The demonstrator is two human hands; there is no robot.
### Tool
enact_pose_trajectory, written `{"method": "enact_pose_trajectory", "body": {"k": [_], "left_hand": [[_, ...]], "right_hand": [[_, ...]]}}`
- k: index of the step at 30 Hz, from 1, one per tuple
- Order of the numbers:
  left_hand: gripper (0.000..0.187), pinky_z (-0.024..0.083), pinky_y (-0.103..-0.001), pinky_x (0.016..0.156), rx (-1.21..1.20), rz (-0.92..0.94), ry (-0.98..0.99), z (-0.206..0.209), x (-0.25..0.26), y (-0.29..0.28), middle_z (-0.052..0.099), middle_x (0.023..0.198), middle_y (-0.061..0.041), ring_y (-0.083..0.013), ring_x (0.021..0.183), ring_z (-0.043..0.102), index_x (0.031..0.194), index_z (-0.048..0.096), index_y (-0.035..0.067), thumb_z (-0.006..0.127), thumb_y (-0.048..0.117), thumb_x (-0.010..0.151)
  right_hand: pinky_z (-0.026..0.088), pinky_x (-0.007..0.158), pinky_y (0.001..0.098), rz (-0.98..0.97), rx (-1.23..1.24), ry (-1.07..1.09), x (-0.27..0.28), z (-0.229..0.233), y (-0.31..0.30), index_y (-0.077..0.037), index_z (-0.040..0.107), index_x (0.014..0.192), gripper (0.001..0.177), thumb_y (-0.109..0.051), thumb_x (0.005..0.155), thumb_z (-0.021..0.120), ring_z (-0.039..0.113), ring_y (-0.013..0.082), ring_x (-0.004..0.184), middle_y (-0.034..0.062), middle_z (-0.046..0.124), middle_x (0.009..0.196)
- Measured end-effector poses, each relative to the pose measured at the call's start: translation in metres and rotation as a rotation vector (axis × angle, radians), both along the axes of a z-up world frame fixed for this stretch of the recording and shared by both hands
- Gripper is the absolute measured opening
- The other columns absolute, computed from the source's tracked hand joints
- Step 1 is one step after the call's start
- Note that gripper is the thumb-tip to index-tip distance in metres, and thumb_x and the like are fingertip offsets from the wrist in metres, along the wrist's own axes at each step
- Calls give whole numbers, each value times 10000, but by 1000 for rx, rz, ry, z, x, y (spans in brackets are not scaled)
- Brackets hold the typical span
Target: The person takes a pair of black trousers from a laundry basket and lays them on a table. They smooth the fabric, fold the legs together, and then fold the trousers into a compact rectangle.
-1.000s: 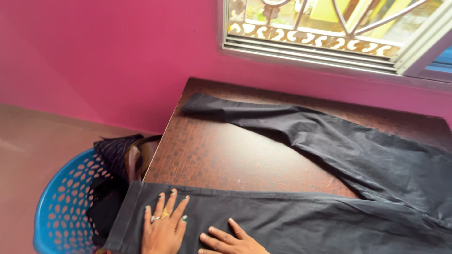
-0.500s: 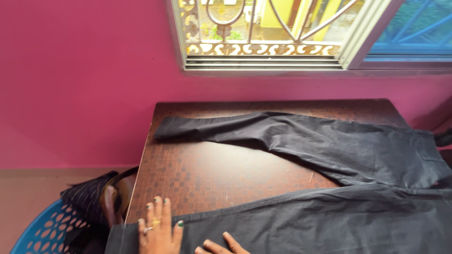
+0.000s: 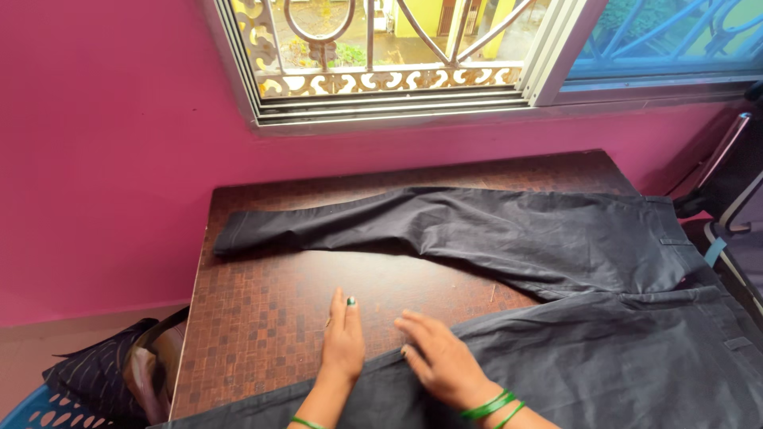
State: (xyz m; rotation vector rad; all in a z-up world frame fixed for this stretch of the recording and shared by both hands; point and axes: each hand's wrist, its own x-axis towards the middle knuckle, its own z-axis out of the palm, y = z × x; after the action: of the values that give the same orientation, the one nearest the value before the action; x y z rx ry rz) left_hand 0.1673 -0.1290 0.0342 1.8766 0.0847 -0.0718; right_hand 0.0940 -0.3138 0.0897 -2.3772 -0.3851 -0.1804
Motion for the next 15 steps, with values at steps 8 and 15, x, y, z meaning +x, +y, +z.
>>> {"method": "enact_pose_trajectory", "body": {"k": [8,15], "left_hand": [[709,448,-496,1093,-568,50,496,2,51,-60,440,1575,-140,-347,1411,499,1585,292,136,377,509,988],[698,481,-634,1036,-829,68,697,-1,86,-91,428,1572,-185,-372,1415,482,1568,306,81,500,353,955]], "right_hand": [[467,1041,432,-160,-144,-71,65,-18,-52,-113,623,1292,460,-118,837,682,541,334,1292,124,584,1400],[469,917,449,-279,-445,-267,119,-28,-83,-181,677,1211,485,-110,732,709,591,243,1180,33,658,1239]]}}
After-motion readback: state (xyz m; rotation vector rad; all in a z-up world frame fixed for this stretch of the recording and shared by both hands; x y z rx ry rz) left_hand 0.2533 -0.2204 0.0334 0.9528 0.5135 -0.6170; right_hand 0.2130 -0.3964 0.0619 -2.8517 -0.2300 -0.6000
